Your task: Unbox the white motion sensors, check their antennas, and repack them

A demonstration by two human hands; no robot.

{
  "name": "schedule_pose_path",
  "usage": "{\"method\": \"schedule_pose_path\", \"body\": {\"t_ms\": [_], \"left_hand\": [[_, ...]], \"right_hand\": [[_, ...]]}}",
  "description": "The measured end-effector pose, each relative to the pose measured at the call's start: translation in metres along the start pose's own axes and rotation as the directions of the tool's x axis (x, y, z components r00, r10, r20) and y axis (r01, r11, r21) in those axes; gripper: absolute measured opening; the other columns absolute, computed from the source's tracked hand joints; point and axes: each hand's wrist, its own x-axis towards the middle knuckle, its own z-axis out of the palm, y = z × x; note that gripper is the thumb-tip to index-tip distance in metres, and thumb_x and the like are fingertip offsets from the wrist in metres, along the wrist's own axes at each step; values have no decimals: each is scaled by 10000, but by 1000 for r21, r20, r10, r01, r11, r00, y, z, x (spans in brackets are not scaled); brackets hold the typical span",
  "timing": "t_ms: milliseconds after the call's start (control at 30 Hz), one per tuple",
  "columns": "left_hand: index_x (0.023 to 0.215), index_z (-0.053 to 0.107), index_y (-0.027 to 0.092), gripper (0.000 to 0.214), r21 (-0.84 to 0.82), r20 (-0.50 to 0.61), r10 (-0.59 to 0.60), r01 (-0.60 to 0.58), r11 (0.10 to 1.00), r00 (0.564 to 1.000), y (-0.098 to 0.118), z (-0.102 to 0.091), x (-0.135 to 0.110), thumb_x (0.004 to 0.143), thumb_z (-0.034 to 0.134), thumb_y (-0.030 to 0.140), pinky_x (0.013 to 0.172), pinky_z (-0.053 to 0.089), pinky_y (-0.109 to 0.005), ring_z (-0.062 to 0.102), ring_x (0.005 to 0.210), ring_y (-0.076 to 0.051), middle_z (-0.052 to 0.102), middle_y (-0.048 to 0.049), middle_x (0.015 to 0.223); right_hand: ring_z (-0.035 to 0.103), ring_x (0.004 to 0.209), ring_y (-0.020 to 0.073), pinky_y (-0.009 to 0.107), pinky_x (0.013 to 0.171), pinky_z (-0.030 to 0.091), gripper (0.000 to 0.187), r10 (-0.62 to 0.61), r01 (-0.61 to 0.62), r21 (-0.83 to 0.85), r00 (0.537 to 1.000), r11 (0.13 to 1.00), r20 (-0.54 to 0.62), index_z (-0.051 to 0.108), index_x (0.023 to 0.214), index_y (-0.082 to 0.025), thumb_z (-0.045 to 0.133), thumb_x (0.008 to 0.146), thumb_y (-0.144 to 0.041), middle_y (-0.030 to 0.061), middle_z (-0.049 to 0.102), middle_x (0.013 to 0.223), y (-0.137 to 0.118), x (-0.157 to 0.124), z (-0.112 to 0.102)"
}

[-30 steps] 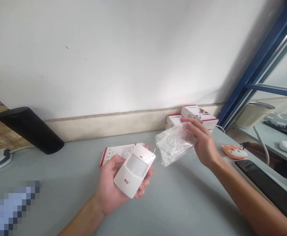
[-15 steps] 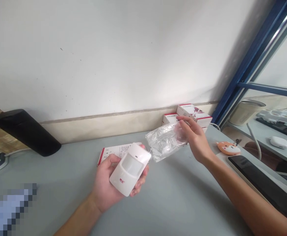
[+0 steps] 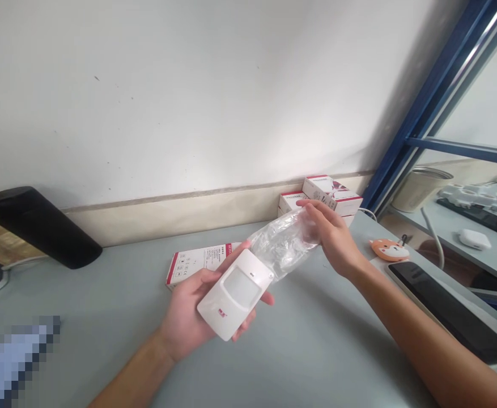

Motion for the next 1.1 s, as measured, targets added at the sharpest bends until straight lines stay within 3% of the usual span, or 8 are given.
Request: {"method": "schedule_pose_path", "body": {"t_ms": [100, 333, 567, 800, 933, 1000, 1100], "left_hand": [[1671, 239, 316, 669, 18, -18, 14, -13, 1000, 1000, 0, -1, 0, 1024, 385, 398, 609, 482, -330, 719, 685, -277, 767, -212, 1128], [1643, 292, 285, 641, 39, -58, 48, -46, 998, 997, 2, 0, 1, 1015, 386, 380, 586, 452, -333, 680, 642, -269, 762, -226, 1090], [1628, 263, 201, 642, 57, -84, 72, -67, 996, 994, 4, 4, 1, 1020, 368, 378, 578, 437, -324, 644, 640, -240, 750, -265, 1084], [1464, 496, 109, 549, 56, -31, 47, -45, 997, 998, 2, 6, 2, 1008, 393, 396, 586, 447, -332, 652, 620, -233, 754, -274, 1083], [1444, 522, 100, 549, 73, -30, 7, -5, 997, 1000, 2, 7, 1, 983, 431, 384, 587, 440, -337, 667, 624, -252, 761, -259, 1059], [1439, 524, 135, 534, 69, -53, 3, 1, 998, 999, 3, 9, 0, 963, 465, 369, 589, 449, -345, 679, 637, -266, 762, -230, 1046], [1373, 558, 211, 462, 23, -142, 50, -48, 999, 989, 4, 10, -1, 930, 528, 338, 569, 469, -356, 687, 654, -281, 744, -145, 979]], "right_hand": [[600, 683, 170, 270, 555, 496, 388, 26, -26, -19, 999, 999, 28, 732, 1117, -292, 672, 915, -618, 16, 660, 880, -2, 2, -4], [621, 628, 169, 280, 519, 473, 424, 44, -41, -31, 994, 999, 97, 729, 1139, -273, 662, 915, -627, 27, 711, 927, -2, 1, -5], [627, 683, 169, 275, 556, 500, 415, 64, -65, 22, 995, 998, 76, 737, 1142, -284, 673, 910, -623, 20, 695, 940, -2, 1, -4], [631, 672, 179, 299, 590, 520, 405, 31, -30, -4, 994, 1000, 105, 733, 1139, -288, 647, 930, -624, 22, 724, 941, -7, -4, 0], [625, 643, 168, 305, 598, 512, 409, 8, 1, -64, 992, 998, 128, 729, 1143, -285, 641, 939, -627, 22, 727, 953, -8, -6, 2], [645, 668, 174, 311, 617, 516, 419, 12, -13, 7, 988, 1000, 156, 718, 1182, -294, 652, 935, -626, 25, 730, 988, -9, -7, 4], [719, 847, 226, 368, 755, 567, 504, 32, -101, 263, 966, 959, 256, 638, 1337, -326, 590, 961, -657, 51, 745, 1132, -12, -11, 10]]}}
